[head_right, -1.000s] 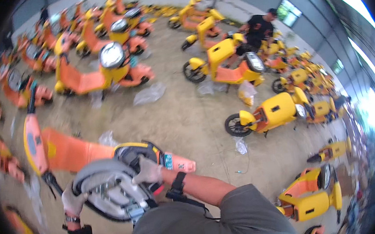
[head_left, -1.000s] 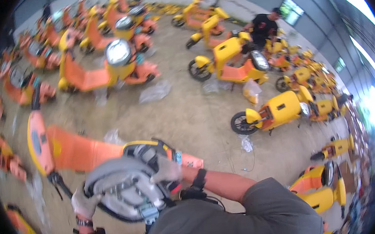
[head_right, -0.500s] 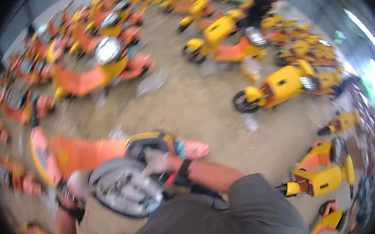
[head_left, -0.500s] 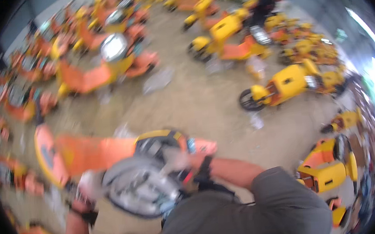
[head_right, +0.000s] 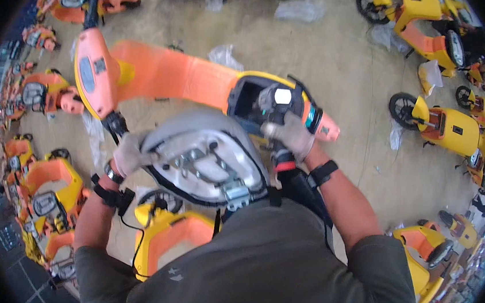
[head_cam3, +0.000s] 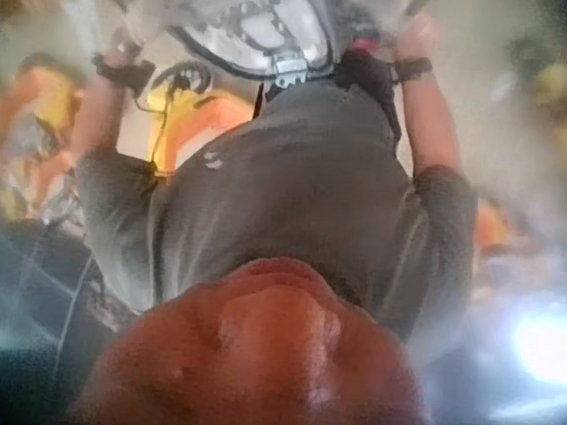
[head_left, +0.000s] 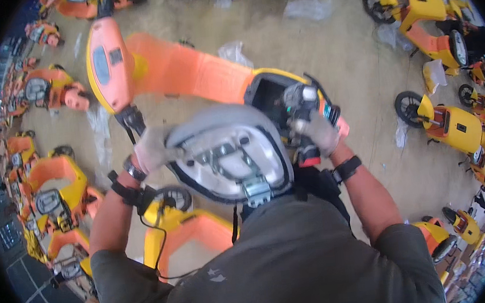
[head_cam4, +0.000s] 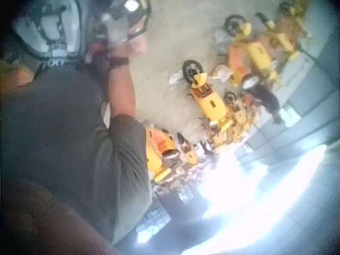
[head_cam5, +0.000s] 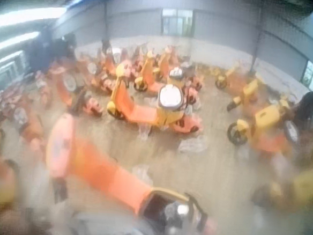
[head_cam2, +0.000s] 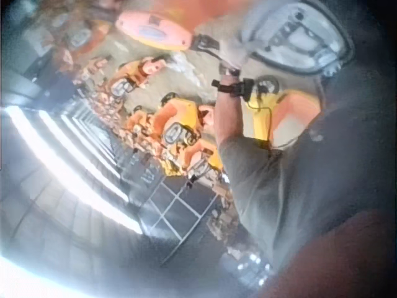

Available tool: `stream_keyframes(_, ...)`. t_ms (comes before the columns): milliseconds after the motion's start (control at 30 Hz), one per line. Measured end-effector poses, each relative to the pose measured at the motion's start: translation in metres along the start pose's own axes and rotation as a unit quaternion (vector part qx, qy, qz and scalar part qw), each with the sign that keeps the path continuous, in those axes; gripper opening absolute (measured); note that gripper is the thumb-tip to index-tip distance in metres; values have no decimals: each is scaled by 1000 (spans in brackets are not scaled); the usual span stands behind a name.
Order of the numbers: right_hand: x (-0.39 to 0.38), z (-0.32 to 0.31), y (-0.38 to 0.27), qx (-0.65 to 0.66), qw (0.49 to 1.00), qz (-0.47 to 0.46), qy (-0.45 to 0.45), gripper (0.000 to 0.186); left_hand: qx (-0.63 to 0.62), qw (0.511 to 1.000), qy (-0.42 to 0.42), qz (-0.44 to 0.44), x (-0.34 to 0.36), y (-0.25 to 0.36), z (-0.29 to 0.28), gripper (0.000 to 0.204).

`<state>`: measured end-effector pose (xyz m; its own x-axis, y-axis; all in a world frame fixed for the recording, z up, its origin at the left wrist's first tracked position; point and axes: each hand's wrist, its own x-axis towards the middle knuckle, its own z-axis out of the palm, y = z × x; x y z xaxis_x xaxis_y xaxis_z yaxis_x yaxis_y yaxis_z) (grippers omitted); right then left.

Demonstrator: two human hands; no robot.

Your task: The person aligns a scooter seat onto the rear frame of an electric scooter and secures it by using an electric screwdriver to drive multiple screws into the hinge. The person then moves to a second scooter and repeats the process of aligning and fastening another seat.

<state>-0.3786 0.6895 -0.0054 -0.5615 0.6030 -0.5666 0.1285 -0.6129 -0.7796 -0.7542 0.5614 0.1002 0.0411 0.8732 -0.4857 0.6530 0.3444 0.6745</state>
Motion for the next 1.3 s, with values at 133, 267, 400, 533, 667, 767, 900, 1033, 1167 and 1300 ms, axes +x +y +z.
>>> stream_keyframes(133, -34, -19, -40, 1, 999, -32, -4, 35, -25, 996, 31, -78, -19, 7, -8, 48)
stream_keyframes(267, -53, -52, -64, -28, 999, -12, -23, 42, -40, 985, 107, -129, -36, -11, -3, 41)
stream_keyframes(400, -65, -80, -68, -111, 994, 18, -9, 49, -83, 958, 206, -181, -56, -28, 12, 37)
stream_keyframes(533, -76, -110, -52, -175, 984, 35, -17, 48, -51, 936, 299, -177, -70, -55, 29, 31)
stream_keyframes(667, -78, -119, -36, -125, 989, 42, -63, 48, -72, 904, 354, -230, -63, -52, 40, 28)
stream_keyframes(767, -79, -110, -40, -78, 991, 60, -91, 47, -72, 863, 440, -236, -47, -46, 42, 26)
stream_keyframes(900, -83, -99, -31, -56, 994, 66, -74, 46, 22, 859, 440, -260, 3, -27, 33, 30)
stream_keyframes(1033, -76, -74, -3, -112, 993, 33, -35, 49, 75, 853, 440, -270, 41, -26, 23, 30)
stream_keyframes(1167, -69, -30, 17, -117, 990, 76, -3, 52, 108, 870, 415, -242, 75, -34, 12, 40)
stream_keyframes(1300, -36, 16, 48, -146, 988, 31, 49, 65, 113, 880, 396, -236, 99, -53, 5, 43)
